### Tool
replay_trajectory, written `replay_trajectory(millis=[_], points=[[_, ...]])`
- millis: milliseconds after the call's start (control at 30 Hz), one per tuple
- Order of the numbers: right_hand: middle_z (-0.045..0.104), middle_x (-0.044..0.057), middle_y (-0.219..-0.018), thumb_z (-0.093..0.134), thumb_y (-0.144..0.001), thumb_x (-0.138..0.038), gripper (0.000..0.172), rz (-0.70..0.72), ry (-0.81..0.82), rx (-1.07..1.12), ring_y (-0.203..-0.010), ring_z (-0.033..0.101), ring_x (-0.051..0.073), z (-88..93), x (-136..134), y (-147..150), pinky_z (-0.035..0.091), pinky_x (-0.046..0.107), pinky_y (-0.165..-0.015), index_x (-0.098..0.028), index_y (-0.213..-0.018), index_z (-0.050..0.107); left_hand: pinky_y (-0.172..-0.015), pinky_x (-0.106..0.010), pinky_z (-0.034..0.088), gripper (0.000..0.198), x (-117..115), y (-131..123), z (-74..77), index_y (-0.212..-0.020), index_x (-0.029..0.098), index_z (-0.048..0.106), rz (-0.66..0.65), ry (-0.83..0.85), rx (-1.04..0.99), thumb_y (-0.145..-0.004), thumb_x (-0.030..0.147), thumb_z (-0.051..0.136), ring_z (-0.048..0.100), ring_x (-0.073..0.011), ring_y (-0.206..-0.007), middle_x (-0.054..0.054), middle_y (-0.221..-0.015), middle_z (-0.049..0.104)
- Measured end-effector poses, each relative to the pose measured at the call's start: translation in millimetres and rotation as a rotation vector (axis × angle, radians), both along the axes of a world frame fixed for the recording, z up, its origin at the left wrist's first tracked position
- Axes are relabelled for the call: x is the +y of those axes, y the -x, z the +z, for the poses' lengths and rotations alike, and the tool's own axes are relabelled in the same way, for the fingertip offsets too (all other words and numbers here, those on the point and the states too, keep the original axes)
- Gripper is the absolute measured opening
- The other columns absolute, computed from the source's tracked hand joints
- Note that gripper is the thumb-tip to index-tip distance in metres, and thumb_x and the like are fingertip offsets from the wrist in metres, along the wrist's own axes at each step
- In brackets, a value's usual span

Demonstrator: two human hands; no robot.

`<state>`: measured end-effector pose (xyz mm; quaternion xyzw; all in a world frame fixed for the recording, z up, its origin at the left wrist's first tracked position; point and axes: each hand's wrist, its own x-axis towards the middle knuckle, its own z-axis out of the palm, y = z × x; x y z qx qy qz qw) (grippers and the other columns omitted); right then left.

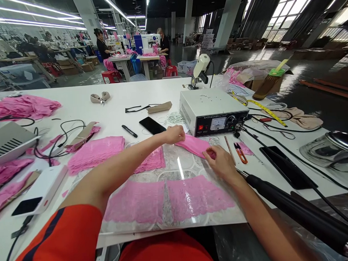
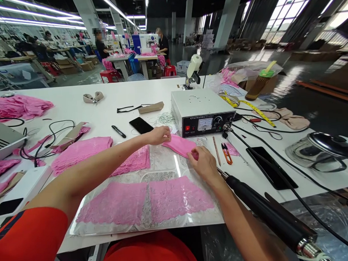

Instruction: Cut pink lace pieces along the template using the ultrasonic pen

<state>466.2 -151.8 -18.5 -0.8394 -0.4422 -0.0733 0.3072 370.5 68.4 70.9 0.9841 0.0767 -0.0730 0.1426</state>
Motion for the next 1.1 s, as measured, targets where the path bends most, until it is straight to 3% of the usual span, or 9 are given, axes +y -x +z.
replay_trajectory(millis=[167, 367, 500, 633, 767, 833, 900, 967, 1100], points=[[0.065, 0.008, -0.092, 0.065, -0.079, -0.040, 0.025, 0.049, -0.012, -0.104, -0.087, 0.058, 0.023, 2.9, 1.8, 7.3, 0.045, 0.034, -0.074, -0.019, -0.092, 0.063, -0.083, -0.035, 0.053, 0.018, -13.0, 7.3, 23.3, -0.100, 0.011, 0.066, 0.012, 0.085, 0.027, -0.092, 0.026, 0.060, 0.064, -0.0201, -0.095, -0.009, -0.108, 0.066], [0.064, 0.009, -0.090, 0.059, -0.080, -0.023, 0.008, 0.090, 0.003, -0.166, -0.086, 0.056, 0.024, 4.3, -5.3, 8.8, 0.044, 0.036, -0.076, -0.019, -0.085, 0.063, -0.070, -0.027, 0.047, 0.014, -33.0, 25.5, 34.6, -0.074, 0.012, 0.069, 0.051, 0.235, 0.055, -0.079, 0.021, 0.060, 0.062, -0.0186, -0.080, -0.007, -0.085, 0.070], [0.064, 0.008, -0.087, 0.052, -0.084, -0.020, 0.011, 0.179, -0.002, -0.170, -0.087, 0.057, 0.023, 10.1, -26.5, 16.9, 0.044, 0.036, -0.078, -0.020, -0.079, 0.061, -0.061, -0.024, 0.042, 0.015, -52.1, 51.7, 29.9, -0.064, 0.013, 0.064, 0.091, 0.335, 0.082, -0.076, 0.020, 0.060, 0.057, -0.0141, -0.069, -0.003, -0.072, 0.065], [0.065, 0.006, -0.091, 0.057, -0.085, -0.029, 0.009, 0.283, 0.005, -0.167, -0.087, 0.058, 0.022, 16.4, -47.1, 39.3, 0.046, 0.035, -0.080, -0.021, -0.088, 0.060, -0.056, -0.022, 0.038, 0.011, -69.2, 77.2, 19.1, -0.070, 0.014, 0.067, 0.167, 0.430, 0.093, -0.076, 0.020, 0.059, 0.052, -0.0114, -0.063, -0.001, -0.072, 0.063], [0.064, 0.010, -0.099, 0.066, -0.077, -0.040, 0.032, 0.300, 0.041, -0.255, -0.091, 0.057, 0.026, 14.0, -37.1, 61.5, 0.045, 0.038, -0.079, -0.019, -0.100, 0.060, -0.048, -0.022, 0.031, 0.017, -73.1, 88.3, 9.7, -0.075, 0.014, 0.070, 0.211, 0.497, 0.124, -0.078, 0.028, 0.060, 0.039, -0.0080, -0.049, 0.002, -0.061, 0.056], [0.064, 0.011, -0.097, 0.065, -0.077, -0.032, 0.025, 0.282, 0.052, -0.289, -0.089, 0.056, 0.026, 11.2, -26.4, 63.8, 0.044, 0.038, -0.077, -0.018, -0.098, 0.061, -0.046, -0.022, 0.029, 0.019, -71.0, 90.9, 7.9, -0.078, 0.015, 0.070, 0.212, 0.506, 0.129, -0.079, 0.029, 0.058, 0.035, -0.0072, -0.046, 0.003, -0.058, 0.053], [0.065, 0.010, -0.092, 0.059, -0.078, -0.020, 0.013, 0.271, 0.052, -0.304, -0.085, 0.055, 0.025, 10.0, -22.0, 60.8, 0.043, 0.037, -0.074, -0.018, -0.091, 0.063, -0.047, -0.021, 0.031, 0.019, -68.9, 94.7, 7.7, -0.079, 0.014, 0.070, 0.193, 0.502, 0.121, -0.080, 0.028, 0.058, 0.040, -0.0077, -0.049, 0.002, -0.063, 0.056], [0.065, 0.009, -0.087, 0.053, -0.080, -0.013, 0.013, 0.274, 0.042, -0.317, -0.083, 0.055, 0.023, 10.9, -28.5, 56.8, 0.042, 0.036, -0.074, -0.019, -0.085, 0.063, -0.052, -0.020, 0.038, 0.016, -68.9, 101.1, 7.6, -0.076, 0.014, 0.069, 0.152, 0.498, 0.108, -0.080, 0.026, 0.059, 0.050, -0.0093, -0.058, 0.000, -0.074, 0.061], [0.065, 0.007, -0.087, 0.048, -0.083, -0.011, 0.019, 0.329, 0.016, -0.348, -0.083, 0.056, 0.021, 12.8, -67.8, 56.7, 0.044, 0.035, -0.076, -0.021, -0.087, 0.064, -0.068, -0.022, 0.046, 0.012, -78.9, 117.9, 2.8, -0.072, 0.015, 0.068, 0.027, 0.486, 0.091, -0.079, 0.021, 0.061, 0.061, -0.0126, -0.076, -0.002, -0.092, 0.065]])
